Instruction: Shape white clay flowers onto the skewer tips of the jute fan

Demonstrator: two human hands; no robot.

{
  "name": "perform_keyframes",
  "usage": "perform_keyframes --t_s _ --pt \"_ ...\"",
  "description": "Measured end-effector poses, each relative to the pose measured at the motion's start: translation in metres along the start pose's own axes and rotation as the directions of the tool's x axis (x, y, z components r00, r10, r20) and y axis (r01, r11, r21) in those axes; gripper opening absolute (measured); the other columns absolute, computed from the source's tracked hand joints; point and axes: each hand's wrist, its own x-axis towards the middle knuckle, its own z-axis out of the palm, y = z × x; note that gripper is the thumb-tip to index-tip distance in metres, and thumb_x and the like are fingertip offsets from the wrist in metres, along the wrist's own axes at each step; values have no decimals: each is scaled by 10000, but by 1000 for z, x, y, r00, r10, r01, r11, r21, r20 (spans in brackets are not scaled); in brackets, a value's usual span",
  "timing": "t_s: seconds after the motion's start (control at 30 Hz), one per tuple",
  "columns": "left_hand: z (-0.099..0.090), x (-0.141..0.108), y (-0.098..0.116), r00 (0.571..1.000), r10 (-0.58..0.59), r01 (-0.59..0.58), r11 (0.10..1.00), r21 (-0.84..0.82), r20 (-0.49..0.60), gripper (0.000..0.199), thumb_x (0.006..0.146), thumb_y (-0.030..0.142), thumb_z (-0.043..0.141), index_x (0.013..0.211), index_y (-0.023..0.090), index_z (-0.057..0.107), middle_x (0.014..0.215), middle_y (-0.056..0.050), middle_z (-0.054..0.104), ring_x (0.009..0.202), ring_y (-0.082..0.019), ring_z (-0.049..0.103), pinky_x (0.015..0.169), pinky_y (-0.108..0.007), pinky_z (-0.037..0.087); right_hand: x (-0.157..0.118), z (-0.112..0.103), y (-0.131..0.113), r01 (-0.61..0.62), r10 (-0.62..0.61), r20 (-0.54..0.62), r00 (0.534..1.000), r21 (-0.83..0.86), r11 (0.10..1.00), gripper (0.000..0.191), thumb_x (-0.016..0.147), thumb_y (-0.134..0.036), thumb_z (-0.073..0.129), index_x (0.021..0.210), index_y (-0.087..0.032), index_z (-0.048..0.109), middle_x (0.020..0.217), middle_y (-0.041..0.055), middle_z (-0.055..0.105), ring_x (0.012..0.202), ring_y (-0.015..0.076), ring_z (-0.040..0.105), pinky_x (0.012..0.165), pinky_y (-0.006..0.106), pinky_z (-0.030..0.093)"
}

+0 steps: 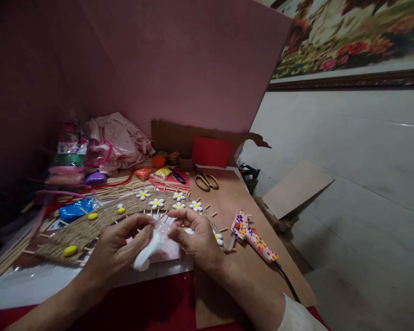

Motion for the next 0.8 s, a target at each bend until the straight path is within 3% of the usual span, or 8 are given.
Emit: perform_keyframes --t_s 0.1,0.23,0.37,0.5,0.57,0.63,0.7,0.8 --pt "2 -1 -3 988 110 -97 988 116 -107 127 831 215 468 810 170 584 597 22 576 483 -108 496 470 -223 382 -4 8 2 -114 108 78 991 78 990 598 492 -478 816 958 -163 614 802 10 611 690 130 554 637 243 422" --pt "5 -2 -8 930 333 -267 902 338 -155 90 820 156 462 818 165 552 703 -19 599 611 -140 534 569 -262 408 -9 17 1 -158 159 77 984 -17 987 363 612 -343 768 885 -145 634 797 17 623 675 121 541 635 243 419" --pt "4 -2 -5 943 310 -254 904 343 -119 122 844 161 400 818 157 519 782 -60 564 733 -181 526 645 -310 413 -8 15 0 -112 116 18 993 -158 981 160 677 -243 674 785 -135 625 725 0 581 651 111 507 610 232 407" --pt "2 -1 -2 997 68 -64 994 91 -39 169 877 274 391 800 173 503 717 -24 531 643 -158 489 586 -289 394 -5 9 0 -73 73 -8 997 -230 970 95 672 -192 632 727 -142 574 673 -22 530 600 91 460 559 210 375" --pt "2 0 -6 997 -67 71 990 -124 36 190 864 337 434 788 179 506 685 -4 525 602 -141 478 542 -263 380 -4 5 0 -38 42 7 999 -260 965 86 672 -173 620 697 -151 541 657 -32 510 585 81 438 534 194 352" --pt "4 2 -13 982 -151 182 913 -365 112 207 820 377 512 764 178 512 654 13 518 567 -122 469 510 -238 369 -1 2 0 -47 59 40 997 -261 964 108 666 -167 621 690 -158 517 644 -40 499 555 71 419 505 184 334" --pt "6 5 -19 968 -191 252 781 -571 165 244 748 399 602 716 179 502 569 50 473 473 -90 413 449 -210 331 1 -1 1 -92 113 84 990 -220 971 137 657 -182 631 708 -164 504 637 -44 500 532 70 418 486 183 336" --pt "6 8 -20 954 -239 299 723 -623 181 211 740 360 639 771 169 555 608 41 523 495 -79 449 479 -198 359 2 -2 2 -76 95 96 991 -184 980 147 670 -199 637 716 -166 501 662 -35 511 575 85 457 527 197 372"
